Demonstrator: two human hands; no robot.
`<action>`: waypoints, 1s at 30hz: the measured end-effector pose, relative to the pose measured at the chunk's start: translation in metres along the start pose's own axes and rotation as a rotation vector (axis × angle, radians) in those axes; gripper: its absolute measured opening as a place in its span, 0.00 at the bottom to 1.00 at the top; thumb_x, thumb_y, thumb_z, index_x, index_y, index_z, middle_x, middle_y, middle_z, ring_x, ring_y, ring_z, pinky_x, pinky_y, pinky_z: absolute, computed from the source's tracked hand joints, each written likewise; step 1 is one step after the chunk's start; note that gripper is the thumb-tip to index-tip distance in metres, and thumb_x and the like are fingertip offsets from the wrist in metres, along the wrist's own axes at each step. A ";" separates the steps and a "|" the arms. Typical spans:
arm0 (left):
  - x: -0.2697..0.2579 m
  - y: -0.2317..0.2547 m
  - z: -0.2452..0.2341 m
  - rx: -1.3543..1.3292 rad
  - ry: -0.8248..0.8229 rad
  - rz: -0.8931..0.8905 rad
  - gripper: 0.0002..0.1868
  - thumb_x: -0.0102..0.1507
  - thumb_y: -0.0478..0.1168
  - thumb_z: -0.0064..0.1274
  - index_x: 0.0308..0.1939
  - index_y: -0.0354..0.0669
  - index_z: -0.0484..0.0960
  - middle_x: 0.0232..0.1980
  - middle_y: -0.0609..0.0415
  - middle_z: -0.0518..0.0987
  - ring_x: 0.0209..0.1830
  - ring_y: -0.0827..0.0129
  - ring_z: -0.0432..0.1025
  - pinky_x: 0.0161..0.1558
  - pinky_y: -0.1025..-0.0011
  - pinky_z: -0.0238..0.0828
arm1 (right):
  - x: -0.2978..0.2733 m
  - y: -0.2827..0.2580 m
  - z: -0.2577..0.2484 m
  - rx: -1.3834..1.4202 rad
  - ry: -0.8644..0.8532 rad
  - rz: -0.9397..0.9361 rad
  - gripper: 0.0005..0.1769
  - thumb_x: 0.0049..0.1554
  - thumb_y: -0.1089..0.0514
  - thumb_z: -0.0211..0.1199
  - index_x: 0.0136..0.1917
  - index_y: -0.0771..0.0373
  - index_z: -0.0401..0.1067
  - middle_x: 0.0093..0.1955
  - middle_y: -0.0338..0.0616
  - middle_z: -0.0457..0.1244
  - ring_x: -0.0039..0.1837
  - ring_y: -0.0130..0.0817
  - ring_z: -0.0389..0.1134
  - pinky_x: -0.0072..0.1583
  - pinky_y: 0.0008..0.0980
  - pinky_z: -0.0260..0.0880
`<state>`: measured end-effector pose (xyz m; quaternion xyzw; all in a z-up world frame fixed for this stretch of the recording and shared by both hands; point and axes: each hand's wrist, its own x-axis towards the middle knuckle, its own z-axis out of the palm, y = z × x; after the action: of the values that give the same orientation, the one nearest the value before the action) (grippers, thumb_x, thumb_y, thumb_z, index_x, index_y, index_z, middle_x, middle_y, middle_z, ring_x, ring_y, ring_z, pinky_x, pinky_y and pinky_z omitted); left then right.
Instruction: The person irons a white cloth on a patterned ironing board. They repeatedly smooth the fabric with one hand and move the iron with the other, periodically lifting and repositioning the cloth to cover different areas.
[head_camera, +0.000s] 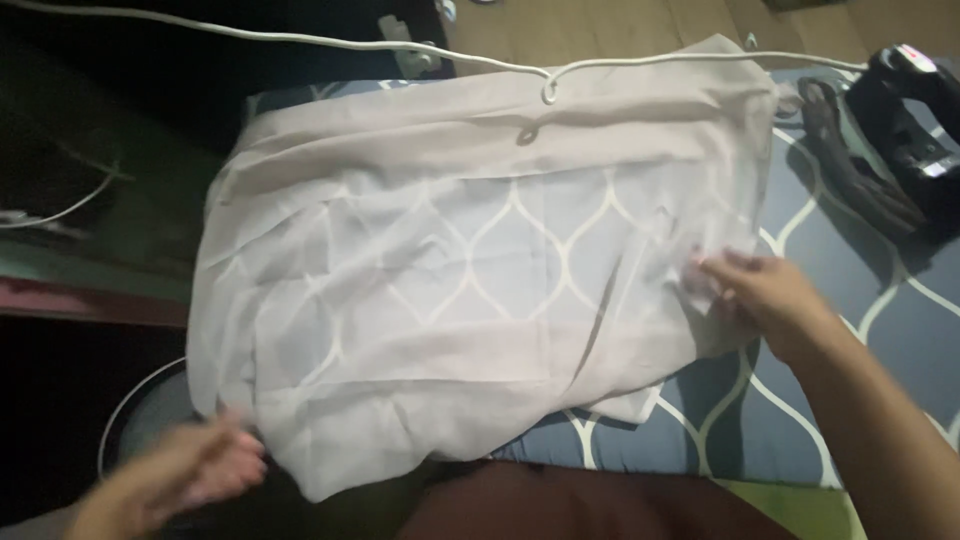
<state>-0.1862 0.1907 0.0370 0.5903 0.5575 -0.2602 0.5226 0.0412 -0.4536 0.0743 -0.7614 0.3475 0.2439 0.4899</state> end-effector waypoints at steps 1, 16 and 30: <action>-0.017 -0.006 0.013 -0.013 0.008 0.002 0.35 0.70 0.52 0.50 0.45 0.10 0.83 0.37 0.13 0.84 0.31 0.34 0.77 0.30 0.55 0.71 | -0.004 -0.001 0.003 -0.005 -0.010 -0.011 0.43 0.57 0.46 0.66 0.79 0.64 0.58 0.65 0.61 0.66 0.57 0.43 0.67 0.51 0.35 0.65; 0.029 -0.090 0.115 -0.787 -0.137 -0.145 0.45 0.63 0.76 0.23 0.73 0.54 0.62 0.75 0.51 0.66 0.73 0.46 0.59 0.68 0.36 0.50 | -0.006 -0.009 -0.012 -0.149 0.026 -0.409 0.16 0.52 0.55 0.74 0.54 0.60 0.83 0.48 0.44 0.73 0.53 0.28 0.66 0.55 0.27 0.59; 0.136 -0.134 -0.063 -0.672 -0.210 0.117 0.33 0.68 0.70 0.41 0.63 0.51 0.72 0.62 0.46 0.75 0.58 0.46 0.68 0.65 0.52 0.59 | 0.009 -0.004 -0.026 0.206 0.030 -0.196 0.15 0.60 0.48 0.68 0.54 0.61 0.75 0.42 0.45 0.65 0.39 0.41 0.65 0.38 0.44 0.62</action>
<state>-0.2948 0.2778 -0.1079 0.3864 0.5206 -0.0911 0.7559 0.0509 -0.4786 0.0803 -0.7410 0.3019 0.1462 0.5817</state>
